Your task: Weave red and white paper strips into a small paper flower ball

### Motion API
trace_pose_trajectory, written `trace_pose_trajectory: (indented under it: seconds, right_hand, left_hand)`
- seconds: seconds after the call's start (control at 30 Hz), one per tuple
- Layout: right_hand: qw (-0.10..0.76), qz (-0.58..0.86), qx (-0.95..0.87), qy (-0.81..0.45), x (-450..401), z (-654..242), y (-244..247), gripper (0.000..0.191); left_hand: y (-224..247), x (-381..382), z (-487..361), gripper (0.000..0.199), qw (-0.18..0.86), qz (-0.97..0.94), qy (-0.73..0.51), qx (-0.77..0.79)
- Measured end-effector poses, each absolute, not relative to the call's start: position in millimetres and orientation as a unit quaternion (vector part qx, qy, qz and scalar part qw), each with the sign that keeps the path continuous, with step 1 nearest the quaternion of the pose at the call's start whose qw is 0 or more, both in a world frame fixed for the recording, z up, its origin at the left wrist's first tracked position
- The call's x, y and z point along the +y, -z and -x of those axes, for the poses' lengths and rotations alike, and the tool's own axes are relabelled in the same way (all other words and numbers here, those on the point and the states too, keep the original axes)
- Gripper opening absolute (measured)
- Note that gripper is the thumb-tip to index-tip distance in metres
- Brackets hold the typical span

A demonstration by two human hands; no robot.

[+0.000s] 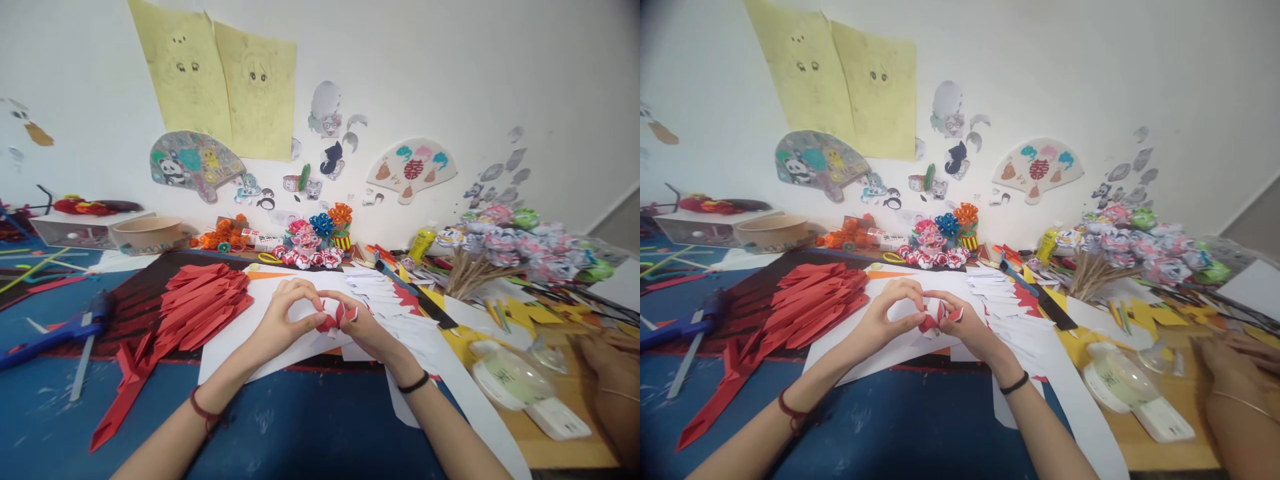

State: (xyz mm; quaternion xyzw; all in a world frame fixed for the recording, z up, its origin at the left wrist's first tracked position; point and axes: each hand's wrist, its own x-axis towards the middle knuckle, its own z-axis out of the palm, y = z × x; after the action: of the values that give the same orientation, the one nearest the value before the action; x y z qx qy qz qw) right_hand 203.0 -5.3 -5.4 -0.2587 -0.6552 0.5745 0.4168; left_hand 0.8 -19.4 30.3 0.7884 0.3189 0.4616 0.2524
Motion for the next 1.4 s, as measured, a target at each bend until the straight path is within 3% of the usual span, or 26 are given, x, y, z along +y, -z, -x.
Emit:
trace_pose_trajectory:
  seconds: [0.17, 0.47, 0.7, 0.9, 1.2, 1.3, 1.4]
  right_hand:
    - [0.401, 0.255, -0.679, -0.559, -3.8, -204.4, 7.3, 0.082]
    - [0.396, 0.251, -0.714, -0.520, -2.0, -203.6, 11.1, 0.071]
    - [0.405, 0.299, -0.734, -0.456, -1.0, -202.0, 7.8, 0.055]
    - [0.424, 0.331, -0.752, -0.381, -1.2, -200.6, 6.5, 0.049]
    - [0.414, 0.328, -0.776, -0.346, 1.4, -202.0, 10.1, 0.058]
    - [0.440, 0.343, -0.779, -0.286, 1.1, -203.4, 8.4, 0.063]
    - [0.481, 0.334, -0.788, -0.190, -1.1, -204.6, 4.2, 0.051]
  left_hand:
    - [-29.2, -18.1, 0.1, 0.014, 0.238, -0.802, -0.450, 0.312]
    - [-18.6, -15.4, -1.6, 0.011, 0.153, -0.814, -0.433, 0.356]
    - [-21.9, -11.9, 1.9, 0.008, 0.150, -0.813, -0.425, 0.367]
    - [-24.7, -13.5, 2.8, 0.022, 0.143, -0.825, -0.411, 0.361]
    - [-21.8, -14.8, 4.3, 0.017, 0.041, -0.890, -0.330, 0.312]
    - [-19.4, -12.8, 4.6, 0.019, 0.015, -0.886, -0.339, 0.317]
    - [-16.3, -10.4, 5.4, 0.022, -0.008, -0.874, -0.357, 0.330]
